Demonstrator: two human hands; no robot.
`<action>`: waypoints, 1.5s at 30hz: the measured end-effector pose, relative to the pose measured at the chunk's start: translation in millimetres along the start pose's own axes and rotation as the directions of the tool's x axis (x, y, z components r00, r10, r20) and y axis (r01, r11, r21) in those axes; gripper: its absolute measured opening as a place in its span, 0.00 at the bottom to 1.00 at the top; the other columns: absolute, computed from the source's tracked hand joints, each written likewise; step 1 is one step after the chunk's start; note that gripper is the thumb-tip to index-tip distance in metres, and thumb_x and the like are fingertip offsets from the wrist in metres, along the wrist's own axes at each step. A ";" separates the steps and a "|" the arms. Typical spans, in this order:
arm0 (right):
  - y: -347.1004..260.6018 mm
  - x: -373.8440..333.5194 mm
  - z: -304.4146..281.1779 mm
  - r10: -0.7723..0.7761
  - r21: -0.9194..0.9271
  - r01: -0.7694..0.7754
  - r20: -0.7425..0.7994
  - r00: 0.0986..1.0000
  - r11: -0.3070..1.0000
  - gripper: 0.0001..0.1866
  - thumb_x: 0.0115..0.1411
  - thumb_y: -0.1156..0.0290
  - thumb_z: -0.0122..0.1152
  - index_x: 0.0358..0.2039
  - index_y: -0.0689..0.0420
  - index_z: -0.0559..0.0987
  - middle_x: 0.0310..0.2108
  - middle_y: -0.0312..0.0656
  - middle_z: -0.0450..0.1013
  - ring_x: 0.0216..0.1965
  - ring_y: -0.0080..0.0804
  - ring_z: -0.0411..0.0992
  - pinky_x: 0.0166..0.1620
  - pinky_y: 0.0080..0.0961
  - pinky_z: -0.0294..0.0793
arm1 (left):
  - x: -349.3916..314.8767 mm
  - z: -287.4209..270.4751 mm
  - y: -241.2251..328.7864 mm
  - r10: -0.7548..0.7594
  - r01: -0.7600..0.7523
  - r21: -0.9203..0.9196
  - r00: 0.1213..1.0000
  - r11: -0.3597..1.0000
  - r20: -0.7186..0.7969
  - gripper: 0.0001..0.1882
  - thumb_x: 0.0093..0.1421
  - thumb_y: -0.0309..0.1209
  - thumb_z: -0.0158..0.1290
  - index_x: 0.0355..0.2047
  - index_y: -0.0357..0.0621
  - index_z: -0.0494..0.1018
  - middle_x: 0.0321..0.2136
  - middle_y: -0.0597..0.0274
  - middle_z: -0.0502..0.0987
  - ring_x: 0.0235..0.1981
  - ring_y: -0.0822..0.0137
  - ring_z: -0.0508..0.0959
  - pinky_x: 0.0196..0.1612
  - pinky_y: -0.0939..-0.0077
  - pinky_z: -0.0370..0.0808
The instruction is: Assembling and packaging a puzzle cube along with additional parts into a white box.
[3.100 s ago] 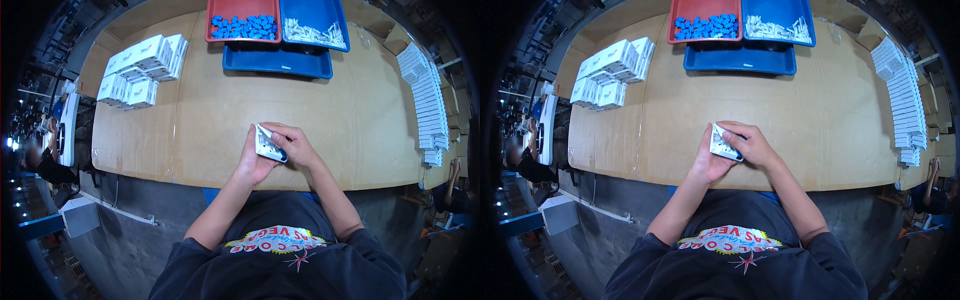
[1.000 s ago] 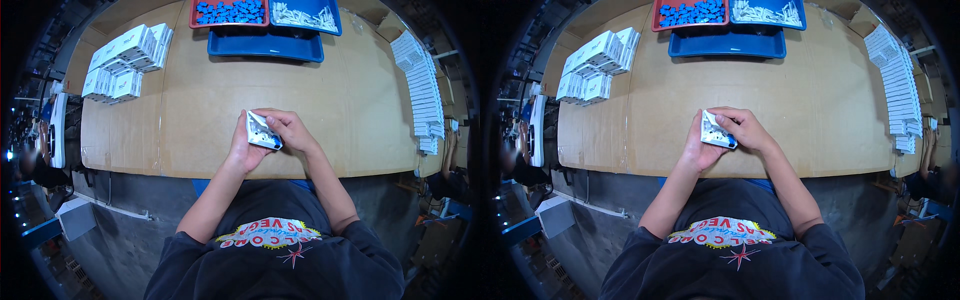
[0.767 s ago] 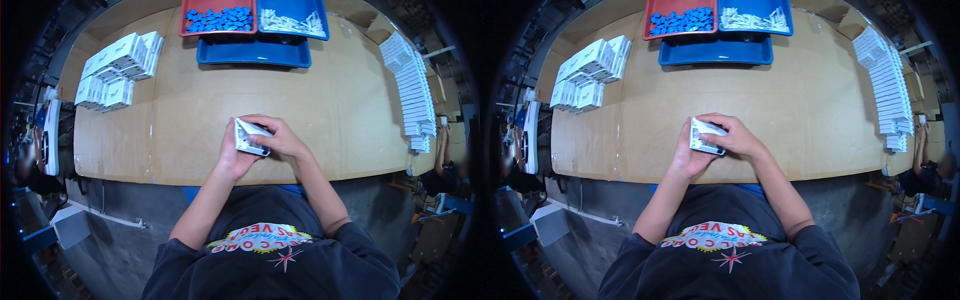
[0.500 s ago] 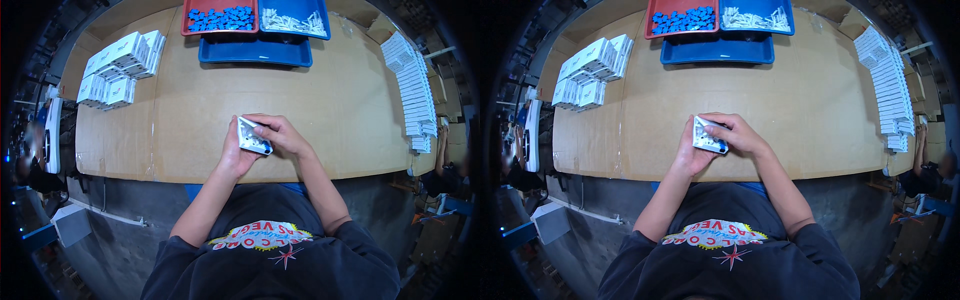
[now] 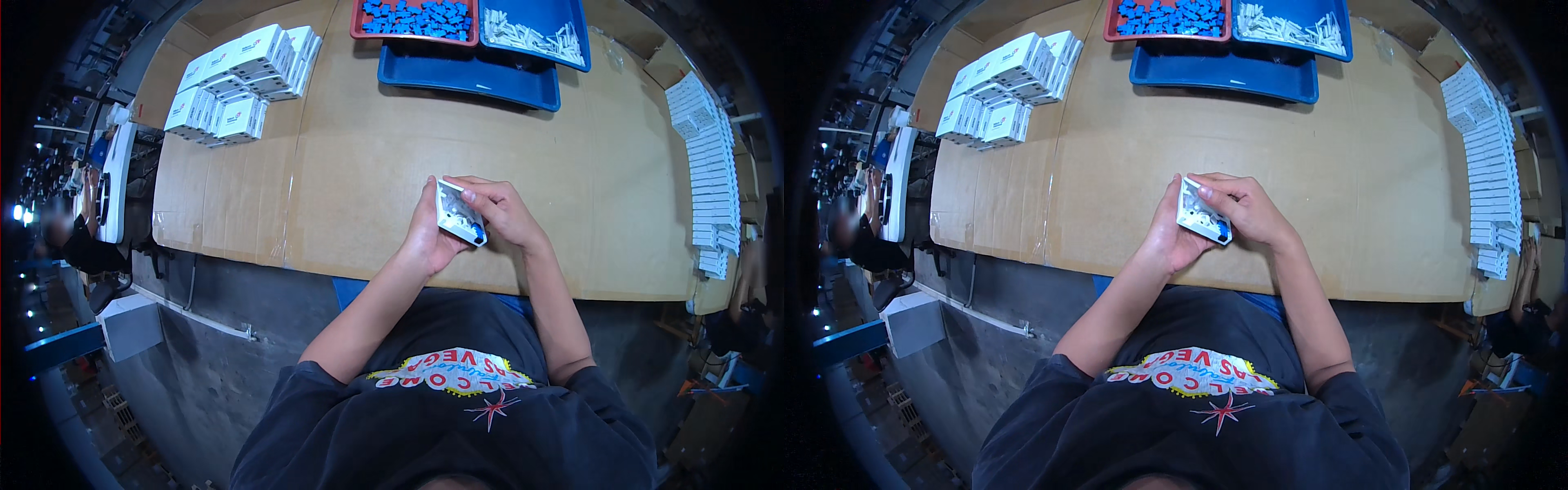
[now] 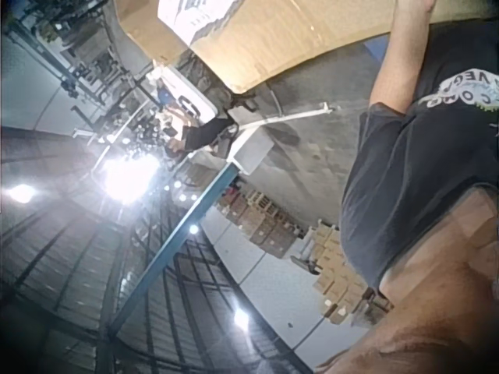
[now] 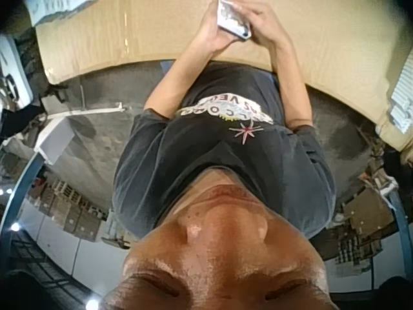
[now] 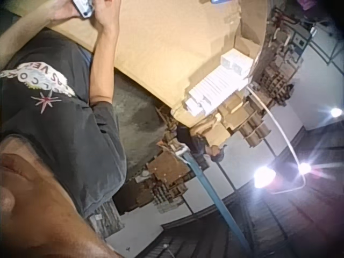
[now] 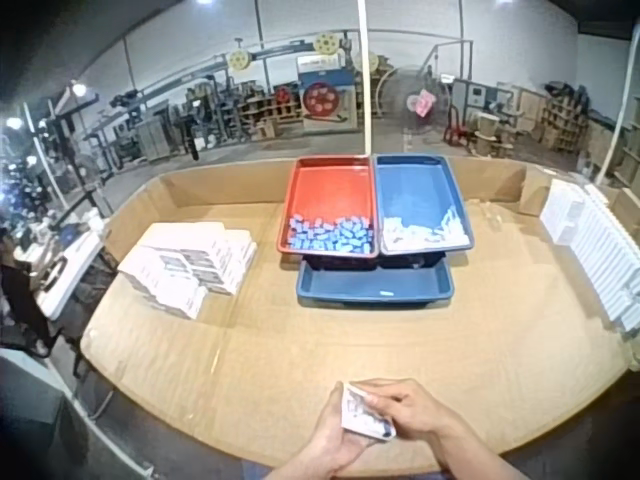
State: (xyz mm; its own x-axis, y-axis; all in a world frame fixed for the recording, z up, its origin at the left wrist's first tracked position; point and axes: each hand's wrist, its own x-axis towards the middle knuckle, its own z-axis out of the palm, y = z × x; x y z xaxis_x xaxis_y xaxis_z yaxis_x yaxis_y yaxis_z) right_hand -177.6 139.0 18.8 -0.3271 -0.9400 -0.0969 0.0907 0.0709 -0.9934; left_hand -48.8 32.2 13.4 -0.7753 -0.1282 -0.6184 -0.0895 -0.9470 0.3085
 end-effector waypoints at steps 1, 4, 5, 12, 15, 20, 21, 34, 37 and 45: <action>-0.3 1.0 0.1 0.020 0.000 -0.020 -0.004 1.000 1.000 0.19 0.74 0.63 0.57 0.57 0.64 0.81 0.57 0.46 0.78 0.54 0.30 0.75 0.59 0.26 0.72 | 0.2 -0.2 -0.2 -0.003 0.003 0.010 1.000 1.000 -0.009 0.36 0.75 0.64 0.30 0.66 0.52 0.66 0.56 0.56 0.75 0.56 0.55 0.78 0.57 0.47 0.76; -3.4 3.8 -5.7 0.041 0.015 -0.041 -0.001 0.999 0.999 0.19 0.74 0.64 0.57 0.57 0.64 0.81 0.57 0.46 0.78 0.54 0.30 0.75 0.59 0.26 0.72 | 1.8 6.7 0.7 -0.006 0.006 -0.010 1.000 1.000 0.002 0.35 0.75 0.63 0.30 0.66 0.52 0.66 0.56 0.56 0.76 0.56 0.54 0.78 0.57 0.45 0.75; -5.3 2.9 -5.5 0.046 -0.013 -0.046 0.010 0.999 0.999 0.19 0.74 0.64 0.57 0.57 0.64 0.81 0.57 0.46 0.78 0.54 0.30 0.75 0.59 0.26 0.72 | 0.1 7.7 1.2 -0.007 0.007 -0.012 1.000 1.000 -0.014 0.35 0.75 0.63 0.30 0.65 0.52 0.66 0.57 0.55 0.75 0.56 0.53 0.77 0.56 0.45 0.76; -6.7 3.4 -7.9 0.100 -0.014 -0.100 0.018 0.995 0.995 0.20 0.74 0.62 0.58 0.58 0.63 0.81 0.58 0.46 0.78 0.55 0.29 0.74 0.59 0.26 0.72 | -0.4 8.9 3.3 -0.019 0.021 0.044 0.999 0.999 -0.033 0.36 0.75 0.64 0.28 0.65 0.51 0.66 0.56 0.54 0.75 0.55 0.53 0.78 0.56 0.47 0.78; -6.4 4.0 -9.4 0.093 0.007 -0.094 0.042 0.995 0.996 0.22 0.73 0.61 0.59 0.60 0.62 0.80 0.59 0.46 0.77 0.55 0.29 0.74 0.59 0.26 0.72 | 3.6 5.1 3.8 -0.019 0.019 0.031 1.000 0.999 -0.017 0.36 0.75 0.63 0.27 0.65 0.51 0.65 0.56 0.52 0.75 0.55 0.52 0.78 0.57 0.44 0.77; -4.6 0.0 -1.2 0.064 -0.051 -0.062 0.032 0.997 0.997 0.25 0.72 0.58 0.60 0.62 0.61 0.78 0.63 0.48 0.74 0.60 0.34 0.73 0.63 0.29 0.70 | 5.5 3.0 1.1 -0.005 0.005 -0.007 1.000 1.000 -0.016 0.36 0.75 0.63 0.27 0.66 0.50 0.64 0.58 0.50 0.74 0.57 0.49 0.77 0.59 0.41 0.76; -1.7 -0.9 1.4 0.028 -0.063 -0.027 0.011 1.000 0.998 0.25 0.72 0.58 0.60 0.62 0.61 0.78 0.64 0.49 0.73 0.61 0.36 0.72 0.64 0.30 0.69 | 5.7 2.9 1.1 -0.002 0.002 -0.026 1.000 1.000 -0.003 0.37 0.75 0.63 0.27 0.66 0.50 0.64 0.58 0.49 0.73 0.59 0.49 0.77 0.59 0.41 0.75; -3.2 -4.7 2.2 -0.014 -0.079 0.015 0.020 1.000 0.997 0.26 0.72 0.57 0.60 0.60 0.65 0.79 0.63 0.52 0.73 0.62 0.40 0.72 0.66 0.33 0.68 | 2.2 0.0 -7.8 0.040 -0.040 0.033 0.999 0.999 0.009 0.40 0.74 0.65 0.24 0.70 0.49 0.59 0.61 0.47 0.70 0.61 0.50 0.74 0.60 0.39 0.71; -6.3 -4.0 0.0 0.006 -0.071 -0.005 0.016 1.000 0.997 0.21 0.72 0.63 0.60 0.60 0.62 0.80 0.61 0.48 0.75 0.58 0.34 0.73 0.63 0.28 0.70 | 2.2 0.0 -7.3 0.039 -0.039 0.044 0.999 0.998 0.009 0.39 0.74 0.65 0.25 0.70 0.49 0.59 0.60 0.48 0.70 0.61 0.50 0.74 0.60 0.39 0.72; -11.1 -2.8 -2.0 0.001 -0.102 0.005 0.054 0.999 0.995 0.24 0.72 0.59 0.59 0.59 0.65 0.80 0.61 0.51 0.74 0.61 0.41 0.73 0.65 0.34 0.69 | 1.0 2.6 -7.6 0.042 -0.042 0.043 0.999 0.998 0.007 0.39 0.74 0.65 0.25 0.70 0.49 0.59 0.60 0.48 0.70 0.60 0.51 0.74 0.60 0.40 0.72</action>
State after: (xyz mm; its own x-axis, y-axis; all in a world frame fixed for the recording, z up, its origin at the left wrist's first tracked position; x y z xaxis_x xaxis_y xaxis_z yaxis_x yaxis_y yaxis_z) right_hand -179.5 141.6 29.9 -0.2762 -0.9565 -0.0944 -0.0072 0.1002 -0.9949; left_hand -50.5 40.1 12.3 -0.7830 -0.1658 -0.5995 -0.0831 -0.9273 0.3651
